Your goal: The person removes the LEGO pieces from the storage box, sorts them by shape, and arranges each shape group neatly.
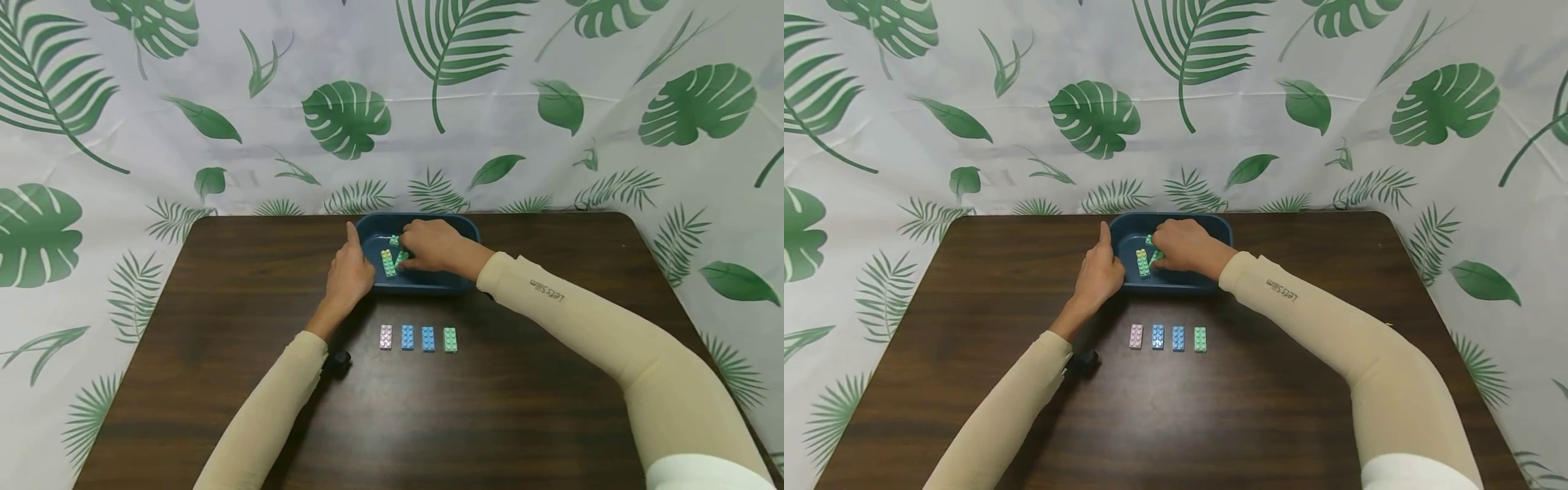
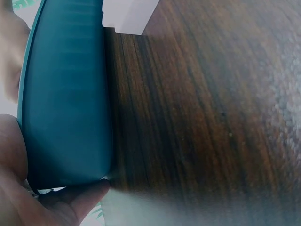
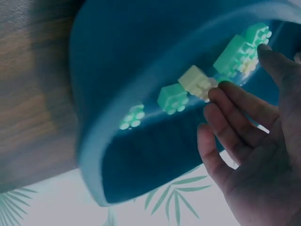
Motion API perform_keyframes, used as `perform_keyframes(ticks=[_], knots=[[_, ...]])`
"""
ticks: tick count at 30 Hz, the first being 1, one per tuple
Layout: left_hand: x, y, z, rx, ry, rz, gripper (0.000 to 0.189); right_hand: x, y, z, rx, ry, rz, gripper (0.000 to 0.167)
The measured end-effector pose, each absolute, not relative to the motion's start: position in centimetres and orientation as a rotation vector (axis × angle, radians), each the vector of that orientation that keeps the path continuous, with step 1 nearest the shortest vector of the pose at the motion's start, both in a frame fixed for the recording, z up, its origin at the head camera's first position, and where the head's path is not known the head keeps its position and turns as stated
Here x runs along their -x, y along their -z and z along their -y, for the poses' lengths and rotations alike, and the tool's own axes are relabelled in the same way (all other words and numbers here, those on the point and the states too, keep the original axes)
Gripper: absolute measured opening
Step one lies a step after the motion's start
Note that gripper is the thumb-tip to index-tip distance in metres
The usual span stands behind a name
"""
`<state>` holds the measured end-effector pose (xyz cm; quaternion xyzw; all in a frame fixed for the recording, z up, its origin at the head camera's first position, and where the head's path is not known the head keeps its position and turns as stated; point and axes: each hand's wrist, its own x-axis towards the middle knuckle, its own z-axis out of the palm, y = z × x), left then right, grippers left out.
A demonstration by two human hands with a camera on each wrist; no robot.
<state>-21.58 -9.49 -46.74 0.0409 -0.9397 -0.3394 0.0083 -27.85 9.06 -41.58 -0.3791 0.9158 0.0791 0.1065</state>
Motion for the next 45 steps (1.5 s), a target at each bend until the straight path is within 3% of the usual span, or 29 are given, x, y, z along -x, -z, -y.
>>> perform_keyframes(ticks=[18,45], knots=[[21.7,46.8,9.2,-0.142,1.078,2.955,0.083,28.0,42.2,-8.4,1.141,-0.374,-2.698,0.038],[21.4,46.9,9.4,-0.13,1.077,2.934,0.086,25.5,41.0,-10.8,1.223,-0.296,-2.81,0.05]])
